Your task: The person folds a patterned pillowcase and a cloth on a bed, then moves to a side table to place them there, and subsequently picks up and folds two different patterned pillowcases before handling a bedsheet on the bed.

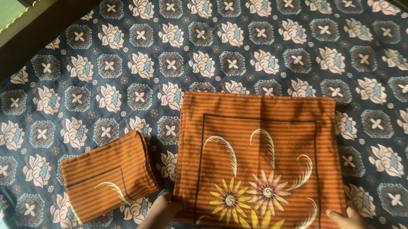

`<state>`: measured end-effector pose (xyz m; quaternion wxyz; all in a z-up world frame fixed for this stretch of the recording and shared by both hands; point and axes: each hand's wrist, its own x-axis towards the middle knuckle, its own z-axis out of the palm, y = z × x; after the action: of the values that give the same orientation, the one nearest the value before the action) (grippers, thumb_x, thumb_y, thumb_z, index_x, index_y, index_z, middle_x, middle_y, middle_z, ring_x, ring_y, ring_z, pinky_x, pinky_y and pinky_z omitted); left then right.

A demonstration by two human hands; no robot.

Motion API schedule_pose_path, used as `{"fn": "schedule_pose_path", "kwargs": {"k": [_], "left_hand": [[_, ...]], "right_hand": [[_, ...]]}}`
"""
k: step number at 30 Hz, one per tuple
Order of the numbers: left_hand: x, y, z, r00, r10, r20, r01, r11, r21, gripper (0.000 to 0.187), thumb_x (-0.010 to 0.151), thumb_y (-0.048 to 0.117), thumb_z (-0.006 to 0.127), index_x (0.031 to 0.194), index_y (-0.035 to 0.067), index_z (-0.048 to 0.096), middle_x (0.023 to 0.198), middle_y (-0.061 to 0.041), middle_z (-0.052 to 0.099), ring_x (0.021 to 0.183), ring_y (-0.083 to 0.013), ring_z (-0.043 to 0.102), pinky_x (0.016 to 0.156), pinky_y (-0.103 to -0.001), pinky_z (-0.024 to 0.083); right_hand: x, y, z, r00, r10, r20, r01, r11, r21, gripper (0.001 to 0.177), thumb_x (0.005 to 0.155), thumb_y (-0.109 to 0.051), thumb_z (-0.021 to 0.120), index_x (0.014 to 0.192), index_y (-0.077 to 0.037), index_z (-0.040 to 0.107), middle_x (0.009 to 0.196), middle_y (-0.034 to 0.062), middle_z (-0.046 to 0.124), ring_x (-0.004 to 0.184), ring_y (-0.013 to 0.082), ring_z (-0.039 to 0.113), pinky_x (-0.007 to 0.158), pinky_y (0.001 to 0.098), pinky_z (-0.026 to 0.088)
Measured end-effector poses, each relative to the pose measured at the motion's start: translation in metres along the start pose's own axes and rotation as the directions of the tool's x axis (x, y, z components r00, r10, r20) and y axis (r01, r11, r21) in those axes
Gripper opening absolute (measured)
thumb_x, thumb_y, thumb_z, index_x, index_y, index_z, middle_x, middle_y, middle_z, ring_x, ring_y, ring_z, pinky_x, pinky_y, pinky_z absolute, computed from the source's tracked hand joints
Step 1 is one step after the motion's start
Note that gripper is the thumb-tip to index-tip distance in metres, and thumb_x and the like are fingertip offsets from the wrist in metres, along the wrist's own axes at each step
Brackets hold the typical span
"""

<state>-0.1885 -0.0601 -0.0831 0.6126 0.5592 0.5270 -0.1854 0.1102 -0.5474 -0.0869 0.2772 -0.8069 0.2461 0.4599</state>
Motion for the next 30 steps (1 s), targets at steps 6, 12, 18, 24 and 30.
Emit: {"fn": "schedule_pose_path", "kwargs": {"k": [6,12,18,24,30], "left_hand": [[-0.038,0.009,-0.025,0.986,0.072,-0.149,-0.047,0.985,0.167,0.025,0.085,0.02,0.073,0.103,0.002,0.074,0.084,-0.013,0.077,0.068,-0.0243,0.071,0.059,-0.039,0.057],[-0.07,0.004,-0.037,0.994,0.075,-0.074,-0.049,0.95,0.307,0.03,0.09,0.03,0.071,0.109,0.007,0.07,0.087,-0.007,0.077,0.073,-0.0187,0.071,0.06,-0.034,0.056],[-0.134,0.033,-0.03,0.993,-0.11,0.035,0.109,0.994,0.026,0.03,0.095,0.026,0.067,0.119,0.009,0.063,0.09,-0.007,0.075,0.07,-0.0172,0.067,0.053,-0.032,0.052],[-0.127,0.048,-0.013,0.999,-0.024,0.041,0.019,0.992,0.128,0.027,0.095,0.023,0.064,0.117,0.008,0.069,0.084,-0.008,0.073,0.063,-0.0162,0.066,0.051,-0.031,0.053],[-0.139,0.081,-0.002,0.997,-0.069,0.017,0.063,0.965,0.254,0.027,0.094,0.029,0.065,0.109,0.009,0.076,0.085,-0.008,0.076,0.065,-0.0209,0.068,0.054,-0.034,0.056]], "right_hand": [[-0.06,0.04,0.025,0.989,0.114,0.094,-0.13,0.972,0.196,0.08,0.081,-0.035,0.079,0.151,-0.014,0.047,0.134,0.0133,0.07,0.122,0.0354,0.066,0.104,0.0577,0.051],[-0.131,0.083,0.071,0.957,0.116,-0.265,-0.167,0.969,-0.183,0.057,0.082,-0.024,0.077,0.135,-0.015,0.058,0.113,0.0135,0.07,0.105,0.0337,0.066,0.093,0.0511,0.052],[-0.214,0.047,0.161,0.541,-0.712,-0.447,0.507,0.7,-0.502,0.037,0.083,-0.013,0.076,0.12,-0.016,0.07,0.091,0.0137,0.07,0.088,0.0319,0.066,0.082,0.0445,0.053],[-0.327,-0.061,0.258,0.323,-0.942,-0.092,0.906,0.336,-0.258,0.05,0.084,-0.025,0.082,0.127,-0.006,0.065,0.123,0.0161,0.065,0.111,0.0334,0.064,0.095,0.0493,0.051],[-0.371,-0.106,0.264,0.421,-0.906,0.043,0.853,0.379,-0.359,0.046,0.078,-0.041,0.078,0.108,-0.007,0.067,0.109,0.0107,0.067,0.104,0.0317,0.065,0.087,0.0488,0.052]]}}
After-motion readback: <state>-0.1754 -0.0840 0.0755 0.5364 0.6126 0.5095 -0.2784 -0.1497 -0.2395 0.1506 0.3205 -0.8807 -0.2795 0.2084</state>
